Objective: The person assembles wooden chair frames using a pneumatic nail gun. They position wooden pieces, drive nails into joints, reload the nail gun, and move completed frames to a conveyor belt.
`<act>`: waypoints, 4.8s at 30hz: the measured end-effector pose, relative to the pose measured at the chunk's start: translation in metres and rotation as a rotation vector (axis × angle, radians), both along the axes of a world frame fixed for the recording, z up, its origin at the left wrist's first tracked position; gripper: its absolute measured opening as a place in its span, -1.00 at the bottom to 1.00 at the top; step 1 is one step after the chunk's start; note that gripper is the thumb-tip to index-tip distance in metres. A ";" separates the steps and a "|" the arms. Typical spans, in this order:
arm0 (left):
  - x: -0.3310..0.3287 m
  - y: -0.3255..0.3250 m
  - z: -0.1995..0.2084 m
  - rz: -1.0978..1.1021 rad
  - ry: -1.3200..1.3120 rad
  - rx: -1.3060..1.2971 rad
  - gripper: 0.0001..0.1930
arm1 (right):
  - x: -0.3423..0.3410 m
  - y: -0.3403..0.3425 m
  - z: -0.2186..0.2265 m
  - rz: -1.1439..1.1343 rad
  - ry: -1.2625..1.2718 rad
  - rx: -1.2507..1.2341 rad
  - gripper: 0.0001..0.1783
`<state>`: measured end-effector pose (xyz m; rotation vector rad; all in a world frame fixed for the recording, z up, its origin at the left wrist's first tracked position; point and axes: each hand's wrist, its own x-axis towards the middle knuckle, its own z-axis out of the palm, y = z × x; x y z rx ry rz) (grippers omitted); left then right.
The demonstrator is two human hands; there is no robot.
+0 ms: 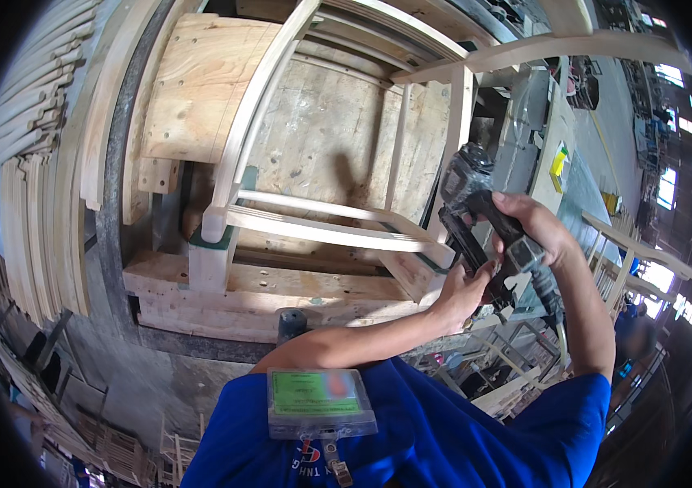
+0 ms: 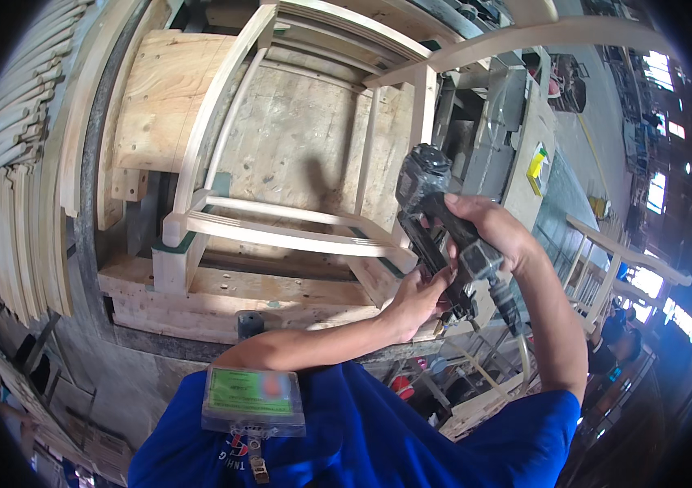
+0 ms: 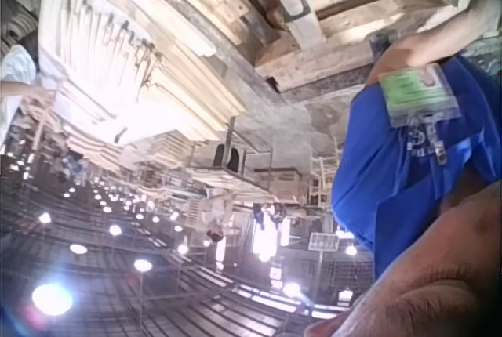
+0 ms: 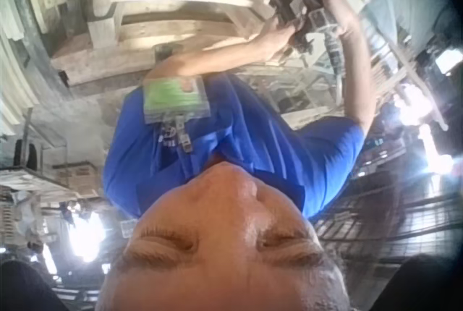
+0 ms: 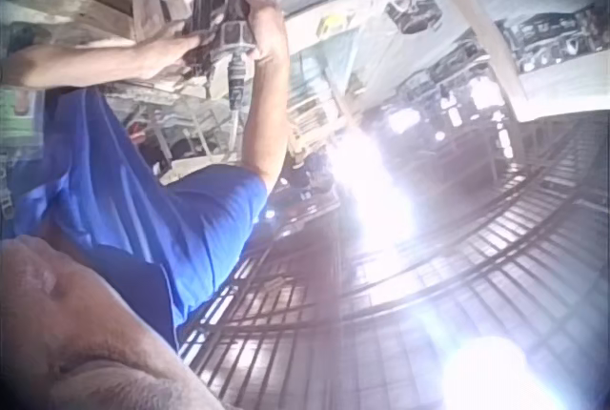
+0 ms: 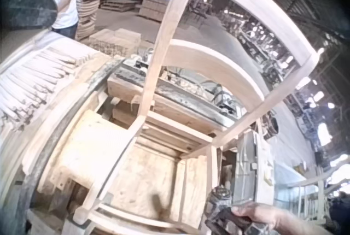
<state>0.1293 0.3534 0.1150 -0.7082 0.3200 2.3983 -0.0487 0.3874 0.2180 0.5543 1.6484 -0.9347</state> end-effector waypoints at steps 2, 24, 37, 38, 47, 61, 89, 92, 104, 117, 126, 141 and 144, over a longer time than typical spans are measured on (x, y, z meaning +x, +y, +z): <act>0.003 -0.002 0.006 -0.058 0.123 -0.084 -0.66 | 0.018 0.018 0.013 -0.031 0.059 -0.036 -0.52; -0.039 -0.119 -0.096 -0.802 0.993 -1.812 -0.60 | 0.172 0.349 -0.118 0.467 1.097 0.944 -0.27; -0.052 -0.090 -0.088 -0.951 0.783 -1.861 -0.66 | 0.186 0.371 -0.154 0.149 1.291 0.868 -0.28; -0.053 -0.088 -0.085 -0.966 0.779 -1.858 -0.66 | 0.183 0.372 -0.153 0.224 1.403 0.914 -0.27; -0.051 -0.086 -0.098 -0.944 0.868 -1.913 -0.69 | 0.184 0.379 -0.160 0.122 1.336 0.866 -0.28; -0.051 -0.084 -0.091 -0.900 0.816 -1.896 -0.68 | 0.186 0.379 -0.162 0.168 1.355 0.918 -0.30; -0.008 -0.105 -0.055 -0.054 0.807 -1.593 -0.81 | 0.089 0.268 0.005 -0.039 0.694 0.408 -0.27; 0.004 -0.074 -0.006 -0.422 0.586 -0.983 -0.74 | 0.048 0.149 0.062 0.014 0.494 0.266 -0.42; 0.001 -0.021 -0.016 0.179 -0.137 0.431 -0.62 | -0.024 -0.043 -0.046 0.268 -0.245 0.122 -0.59; -0.011 -0.017 -0.038 0.208 -0.202 0.510 -0.63 | -0.031 -0.054 -0.095 0.301 -0.350 0.257 -0.56; -0.011 -0.016 -0.047 0.223 -0.213 0.541 -0.63 | -0.027 -0.054 -0.118 0.323 -0.390 0.276 -0.53; -0.012 -0.038 -0.039 0.174 -0.126 0.436 -0.43 | -0.029 -0.082 -0.058 0.583 -0.185 0.240 -0.58; -0.037 -0.103 -0.057 0.411 -0.333 0.220 -0.14 | -0.023 -0.085 -0.055 1.420 0.361 0.290 -0.47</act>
